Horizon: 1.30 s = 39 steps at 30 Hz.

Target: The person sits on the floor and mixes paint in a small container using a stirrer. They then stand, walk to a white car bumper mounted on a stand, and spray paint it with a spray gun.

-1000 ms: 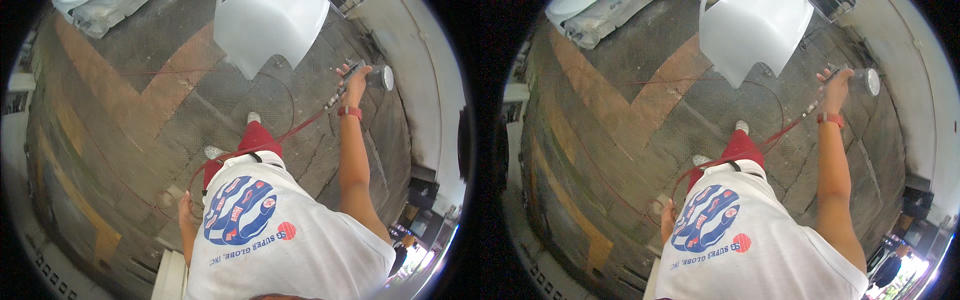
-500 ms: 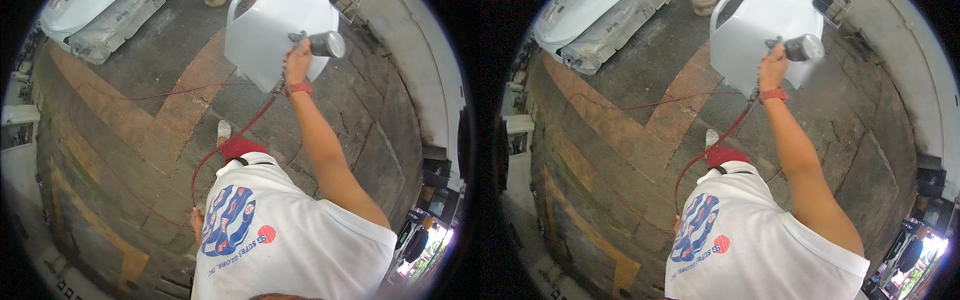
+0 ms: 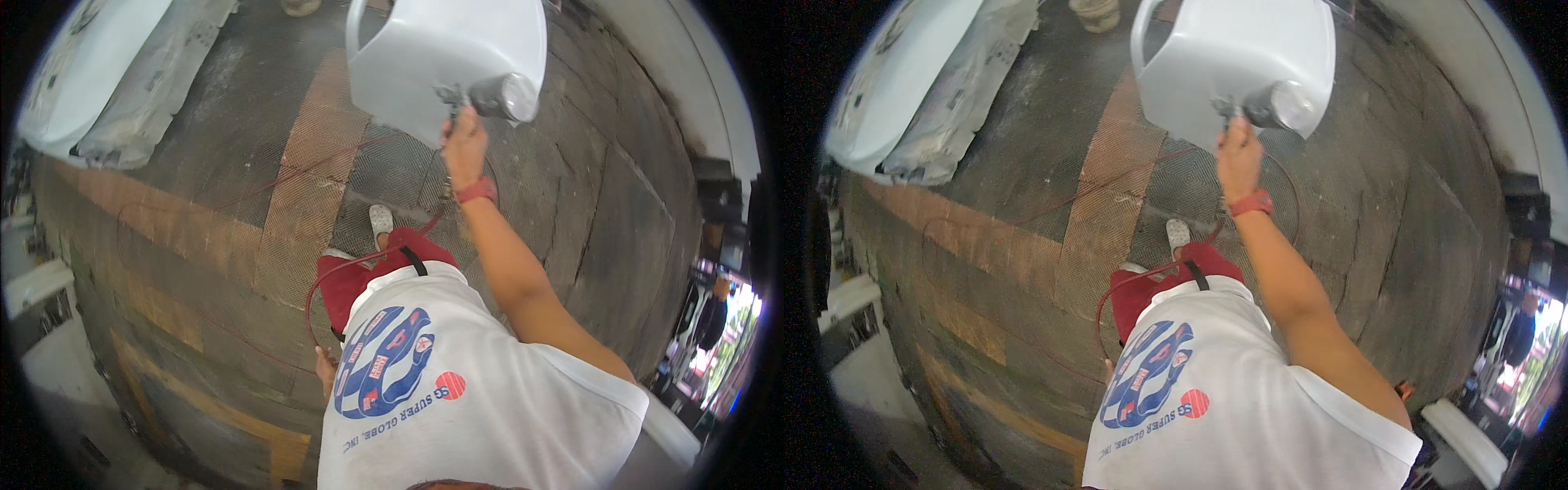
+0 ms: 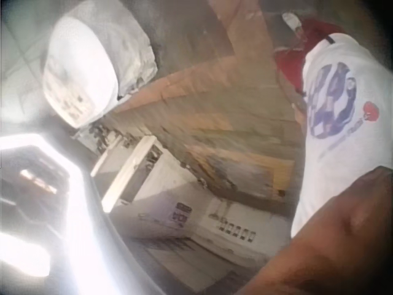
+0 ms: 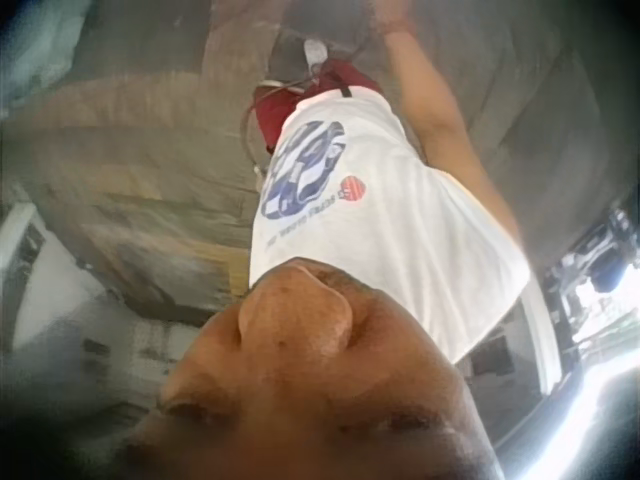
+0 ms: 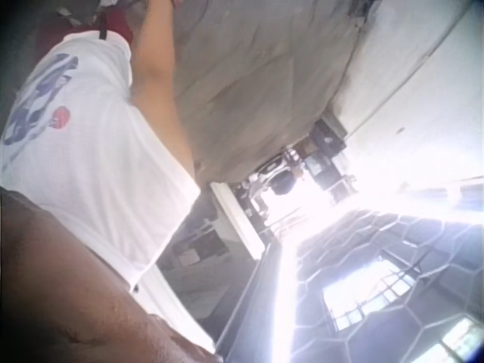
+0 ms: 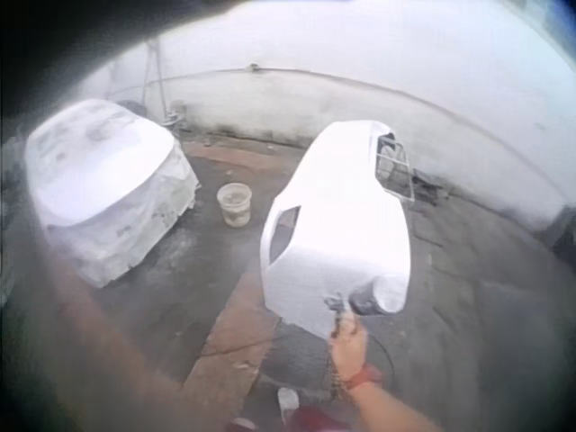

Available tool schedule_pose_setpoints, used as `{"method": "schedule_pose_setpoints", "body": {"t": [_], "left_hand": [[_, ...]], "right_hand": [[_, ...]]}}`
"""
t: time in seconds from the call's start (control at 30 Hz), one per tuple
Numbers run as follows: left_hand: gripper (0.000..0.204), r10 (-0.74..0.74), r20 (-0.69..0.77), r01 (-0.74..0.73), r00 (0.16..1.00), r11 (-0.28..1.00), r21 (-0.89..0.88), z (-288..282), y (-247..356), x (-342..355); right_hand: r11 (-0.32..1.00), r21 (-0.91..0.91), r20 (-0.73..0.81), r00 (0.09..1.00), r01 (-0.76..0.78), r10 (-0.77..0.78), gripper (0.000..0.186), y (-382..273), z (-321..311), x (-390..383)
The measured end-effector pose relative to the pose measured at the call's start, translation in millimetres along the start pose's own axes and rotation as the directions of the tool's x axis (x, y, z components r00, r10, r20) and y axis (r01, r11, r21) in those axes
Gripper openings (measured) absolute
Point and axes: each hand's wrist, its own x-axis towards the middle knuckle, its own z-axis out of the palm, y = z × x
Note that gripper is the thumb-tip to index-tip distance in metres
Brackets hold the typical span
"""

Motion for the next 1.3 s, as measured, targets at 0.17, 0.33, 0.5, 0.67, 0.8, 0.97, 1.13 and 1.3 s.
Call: {"method": "schedule_pose_setpoints", "body": {"t": [0.17, 0.33, 0.5, 0.67, 0.8, 0.97, 1.13, 1.3], "left_hand": [[0.068, 0.044, 0.195, -0.072, 0.98, 0.987, 0.141, -8, 133, 30], [0.064, 0.103, 0.287, -0.208, 0.952, 0.907, 0.365, -17, 251, 76], [0.063, 0.169, 0.252, -0.262, 0.953, 0.878, 0.401, -55, 317, 133], [0.065, 0.171, 0.193, -0.232, 0.966, 0.903, 0.361, -122, 338, 177], [0.072, 0.123, 0.145, -0.159, 0.982, 0.95, 0.268, -184, 307, 219], [0.085, 0.026, 0.185, -0.071, 0.982, 0.967, 0.245, -204, 280, 206], [0.088, 0.012, 0.237, -0.095, 0.972, 0.936, 0.34, -211, 240, 230], [0.083, 0.108, 0.312, -0.266, 0.944, 0.809, 0.525, -161, 272, 208]], "right_hand": [[0.995, -0.095, -0.308, 0.951, -0.032, 0.001, 0.054, 11, -97, -19], [0.992, -0.128, -0.59, 0.804, 0.003, -0.078, 0.056, 8, -125, -28], [0.992, 0.075, -0.661, 0.74, -0.1, 0.124, 0.054, 10, -81, -36], [0.982, 0.163, -0.501, 0.849, -0.098, 0.168, 0.061, 14, 45, -47], [0.998, 0.057, -0.394, 0.919, 0.018, 0.006, 0.053, 25, 147, -50], [0.999, 0.025, -0.226, 0.974, 0.034, -0.028, 0.057, 3, 225, -49], [0.998, 0.056, -0.127, 0.992, 0.012, -0.004, 0.054, 17, 227, -43], [0.998, -0.059, -0.301, 0.953, 0.024, -0.04, 0.047, 41, 138, -44]]}}
